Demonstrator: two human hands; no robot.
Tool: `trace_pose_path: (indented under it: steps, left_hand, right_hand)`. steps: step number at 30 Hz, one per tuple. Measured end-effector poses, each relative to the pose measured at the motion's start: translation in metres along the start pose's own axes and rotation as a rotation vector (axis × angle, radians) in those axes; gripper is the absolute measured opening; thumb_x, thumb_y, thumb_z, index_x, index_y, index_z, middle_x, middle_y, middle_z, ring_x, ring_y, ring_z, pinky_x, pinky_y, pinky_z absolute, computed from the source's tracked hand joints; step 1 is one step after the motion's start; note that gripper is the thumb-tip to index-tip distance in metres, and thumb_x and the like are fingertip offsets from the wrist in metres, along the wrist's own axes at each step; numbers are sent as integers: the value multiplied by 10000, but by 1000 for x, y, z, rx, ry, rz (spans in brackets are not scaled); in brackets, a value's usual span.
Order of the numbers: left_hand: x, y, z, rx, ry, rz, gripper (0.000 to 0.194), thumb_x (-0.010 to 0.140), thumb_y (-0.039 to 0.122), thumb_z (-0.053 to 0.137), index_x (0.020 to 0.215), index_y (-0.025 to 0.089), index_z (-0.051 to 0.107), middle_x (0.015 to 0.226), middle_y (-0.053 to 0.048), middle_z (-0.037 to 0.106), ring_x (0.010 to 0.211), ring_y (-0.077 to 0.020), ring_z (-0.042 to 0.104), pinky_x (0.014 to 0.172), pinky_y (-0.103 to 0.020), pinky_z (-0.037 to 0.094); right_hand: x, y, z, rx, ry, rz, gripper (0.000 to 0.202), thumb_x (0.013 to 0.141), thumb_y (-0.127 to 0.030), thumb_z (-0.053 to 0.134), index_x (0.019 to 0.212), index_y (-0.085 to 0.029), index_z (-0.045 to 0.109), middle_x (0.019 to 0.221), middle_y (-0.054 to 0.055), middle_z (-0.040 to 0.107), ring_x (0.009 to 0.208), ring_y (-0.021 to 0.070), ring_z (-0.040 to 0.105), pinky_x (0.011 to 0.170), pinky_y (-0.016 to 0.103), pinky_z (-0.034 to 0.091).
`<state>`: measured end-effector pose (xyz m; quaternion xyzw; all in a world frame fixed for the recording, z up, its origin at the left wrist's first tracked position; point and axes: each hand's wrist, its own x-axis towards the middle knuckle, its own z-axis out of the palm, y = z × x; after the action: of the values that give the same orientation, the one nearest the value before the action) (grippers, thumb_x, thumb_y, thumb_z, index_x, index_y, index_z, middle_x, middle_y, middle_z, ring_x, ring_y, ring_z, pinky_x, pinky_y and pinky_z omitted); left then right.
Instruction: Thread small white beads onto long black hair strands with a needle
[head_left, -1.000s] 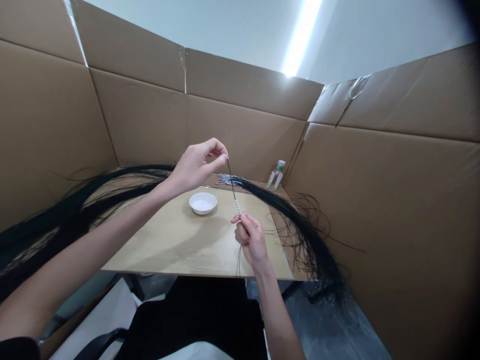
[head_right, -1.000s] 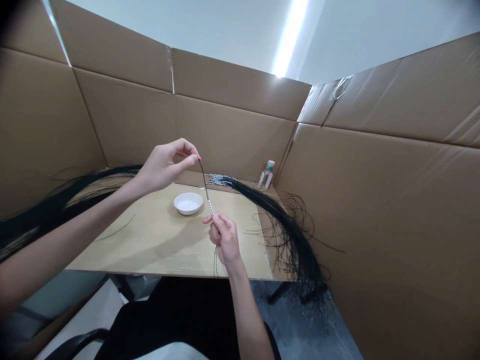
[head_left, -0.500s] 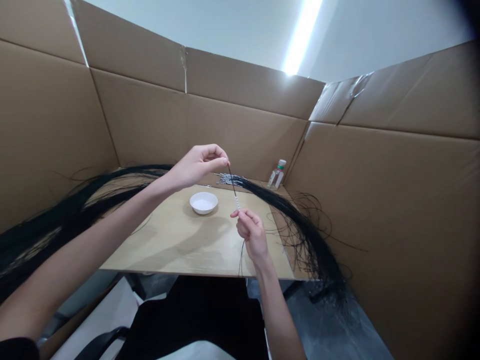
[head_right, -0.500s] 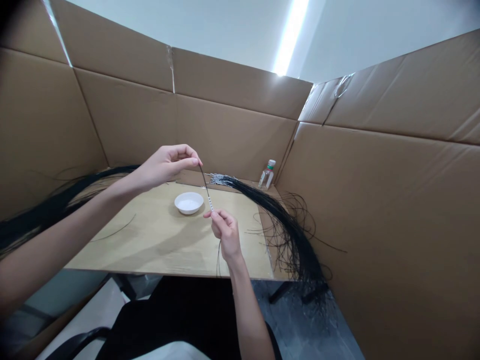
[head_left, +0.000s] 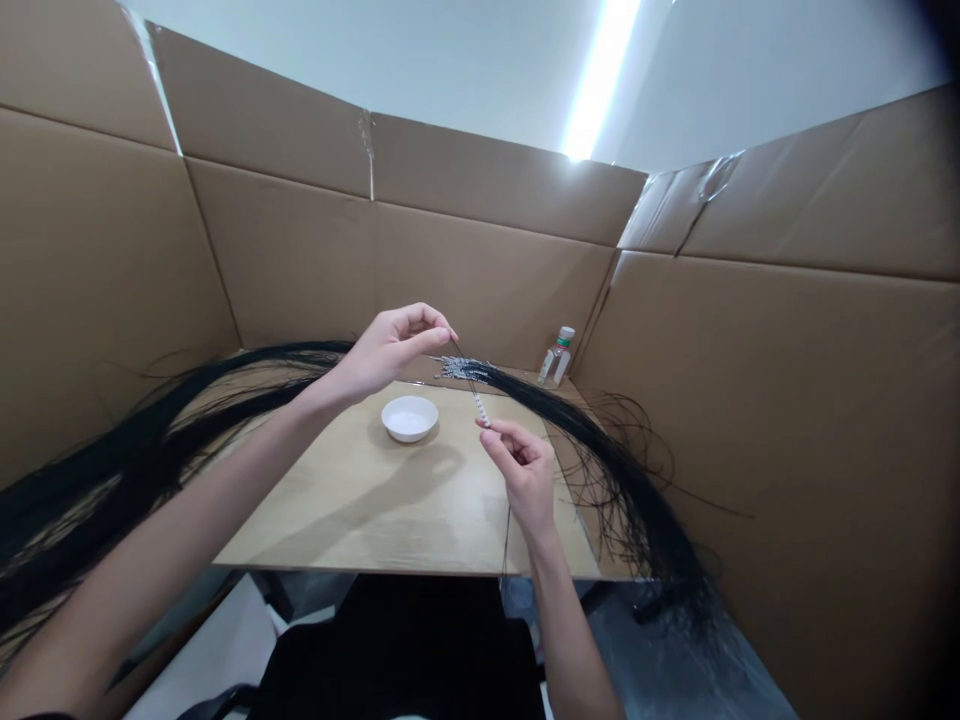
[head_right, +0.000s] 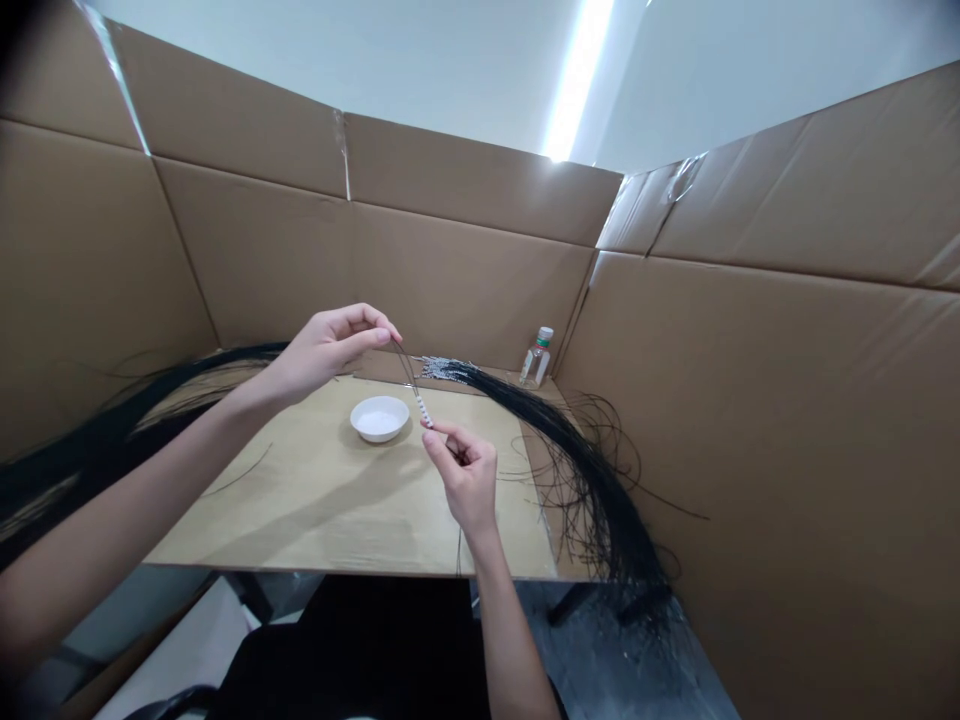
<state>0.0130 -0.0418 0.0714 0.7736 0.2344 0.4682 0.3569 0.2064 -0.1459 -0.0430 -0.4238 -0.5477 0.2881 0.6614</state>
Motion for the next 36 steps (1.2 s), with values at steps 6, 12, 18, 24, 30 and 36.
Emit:
trace_pose_path:
  steps: [6,12,18,24,30,36]
  left_hand:
    - [2,-10,-1,-24,8,0,181,934,383,656,943,208,705,1044,-71,754,978,-197,678,889,-321,508]
    - [4,-19,-5,-38,47,-16,192,936,407,659,943,222,711,1021,-53,740,1005,-202,668,938,-323,486]
    - [7,-27,-9,-41,72,-30,158,925,376,671,909,222,699,1007,-46,736,978,-202,659,916,-324,489]
    - [15,-40,-7,-74,103,-80,132,899,363,683,875,234,695,1003,-42,747,979,-207,657,940,-347,486]
    - [27,-60,-3,-108,96,-166,138,861,350,672,808,224,689,946,-48,747,931,-224,663,904,-374,500]
    - [38,-76,1,-194,107,-241,156,818,352,662,777,206,623,871,-40,713,838,-200,676,838,-364,549]
  right_hand:
    - [7,-12,1,-5,-88,5,302,925,-407,649,772,-177,772,563,-21,475,522,118,340,507,283,237]
    - [14,-9,8,-6,-105,38,255,921,-392,658,918,-164,773,545,-69,325,501,102,226,480,272,158]
    - [27,0,12,13,-135,61,236,933,-367,584,879,-178,715,584,-25,522,489,110,340,474,267,243]
    - [40,2,14,-26,-119,49,288,915,-433,664,854,-169,763,562,-55,374,515,107,262,497,274,218]
    - [54,21,14,-56,-147,95,293,961,-424,579,990,-167,717,523,-72,385,471,110,292,469,258,228]
    - [72,33,16,-128,-99,51,263,923,-397,645,784,-176,679,632,-14,512,571,127,386,526,262,282]
